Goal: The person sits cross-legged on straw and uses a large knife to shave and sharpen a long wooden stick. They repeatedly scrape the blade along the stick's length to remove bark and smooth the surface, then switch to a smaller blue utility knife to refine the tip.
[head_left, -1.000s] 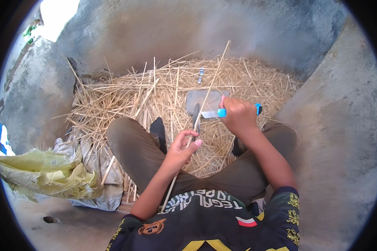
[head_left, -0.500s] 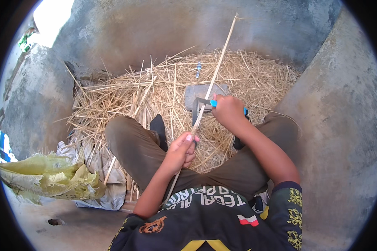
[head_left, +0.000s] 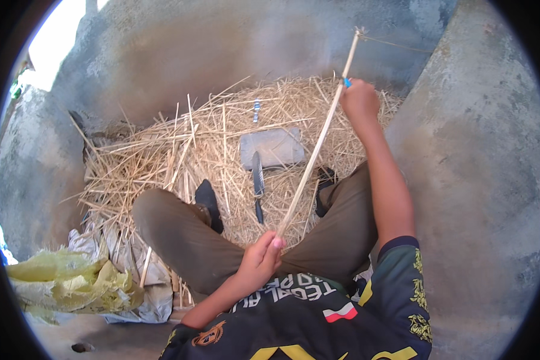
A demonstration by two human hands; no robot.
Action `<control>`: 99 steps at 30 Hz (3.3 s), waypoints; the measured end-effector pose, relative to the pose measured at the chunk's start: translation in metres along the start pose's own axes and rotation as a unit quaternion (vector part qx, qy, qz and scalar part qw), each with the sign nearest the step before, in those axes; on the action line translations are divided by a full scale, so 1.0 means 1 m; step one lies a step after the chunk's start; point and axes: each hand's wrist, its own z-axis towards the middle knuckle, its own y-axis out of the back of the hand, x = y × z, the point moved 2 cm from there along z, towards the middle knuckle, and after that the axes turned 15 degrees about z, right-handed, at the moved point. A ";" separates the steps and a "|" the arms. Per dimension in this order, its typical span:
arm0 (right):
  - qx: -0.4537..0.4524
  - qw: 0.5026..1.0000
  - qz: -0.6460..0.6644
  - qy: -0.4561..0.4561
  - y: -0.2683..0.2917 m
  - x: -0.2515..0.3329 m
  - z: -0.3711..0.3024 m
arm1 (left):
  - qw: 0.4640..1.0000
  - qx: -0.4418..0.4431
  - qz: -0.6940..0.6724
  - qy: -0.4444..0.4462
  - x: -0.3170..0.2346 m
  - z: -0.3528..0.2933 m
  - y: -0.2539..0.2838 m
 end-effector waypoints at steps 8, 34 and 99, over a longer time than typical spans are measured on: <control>0.076 0.969 0.017 0.235 0.026 0.032 -0.086 | 0.999 0.004 -0.039 -0.033 -0.007 0.000 0.010; -0.077 0.990 -0.089 0.079 0.118 -0.009 0.021 | 0.987 0.038 0.123 -0.099 -0.017 -0.019 -0.007; -0.093 0.905 0.185 0.372 -0.021 0.159 -0.190 | 0.971 -0.088 -0.215 -0.062 -0.033 -0.028 0.047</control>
